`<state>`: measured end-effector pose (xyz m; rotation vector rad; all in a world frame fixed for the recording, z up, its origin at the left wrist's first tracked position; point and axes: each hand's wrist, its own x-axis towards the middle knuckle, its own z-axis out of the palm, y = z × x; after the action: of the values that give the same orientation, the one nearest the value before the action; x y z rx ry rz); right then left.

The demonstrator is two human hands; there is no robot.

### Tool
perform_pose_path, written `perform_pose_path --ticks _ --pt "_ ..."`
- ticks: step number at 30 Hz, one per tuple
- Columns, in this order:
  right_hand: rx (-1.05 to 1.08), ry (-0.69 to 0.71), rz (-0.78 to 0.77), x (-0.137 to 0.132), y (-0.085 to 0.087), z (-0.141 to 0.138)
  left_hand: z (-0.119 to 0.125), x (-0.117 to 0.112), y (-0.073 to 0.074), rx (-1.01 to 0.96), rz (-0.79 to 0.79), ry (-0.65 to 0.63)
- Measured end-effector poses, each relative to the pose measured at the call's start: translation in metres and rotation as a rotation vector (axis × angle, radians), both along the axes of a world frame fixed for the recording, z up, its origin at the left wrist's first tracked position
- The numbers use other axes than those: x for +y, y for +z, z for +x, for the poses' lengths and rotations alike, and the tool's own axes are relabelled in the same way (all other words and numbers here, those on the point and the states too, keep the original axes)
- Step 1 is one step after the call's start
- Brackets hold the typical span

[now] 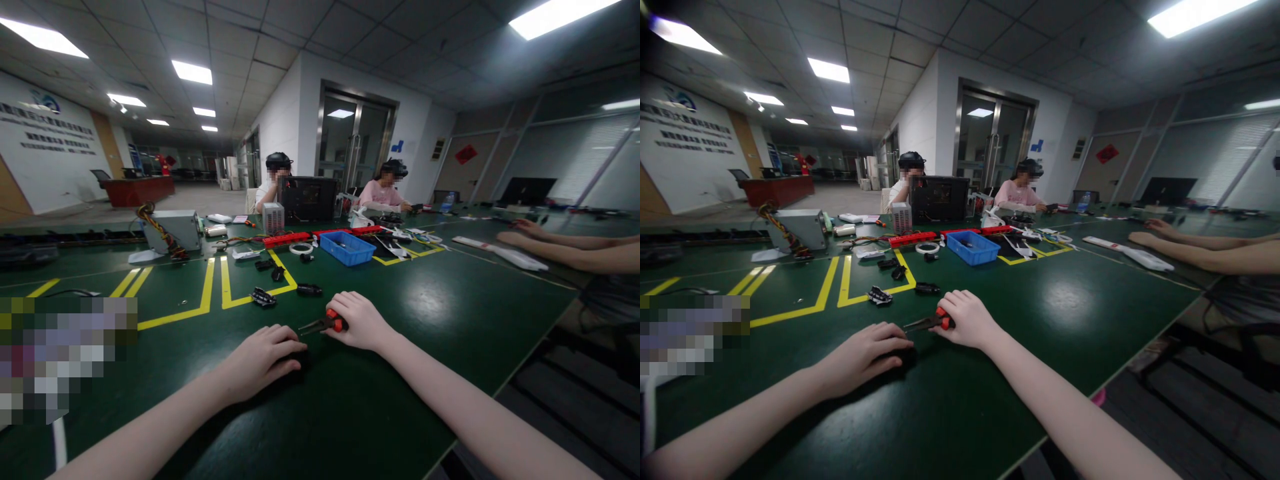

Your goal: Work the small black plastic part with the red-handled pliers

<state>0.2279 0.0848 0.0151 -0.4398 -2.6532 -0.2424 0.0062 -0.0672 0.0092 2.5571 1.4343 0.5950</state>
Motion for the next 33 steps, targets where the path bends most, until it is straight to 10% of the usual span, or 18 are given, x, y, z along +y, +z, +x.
perform_pose_path --ticks 33 --pt "-0.043 0.085 0.063 -0.0021 0.0036 0.0006 -0.0013 -0.0013 -0.0002 -0.121 -0.022 0.105"
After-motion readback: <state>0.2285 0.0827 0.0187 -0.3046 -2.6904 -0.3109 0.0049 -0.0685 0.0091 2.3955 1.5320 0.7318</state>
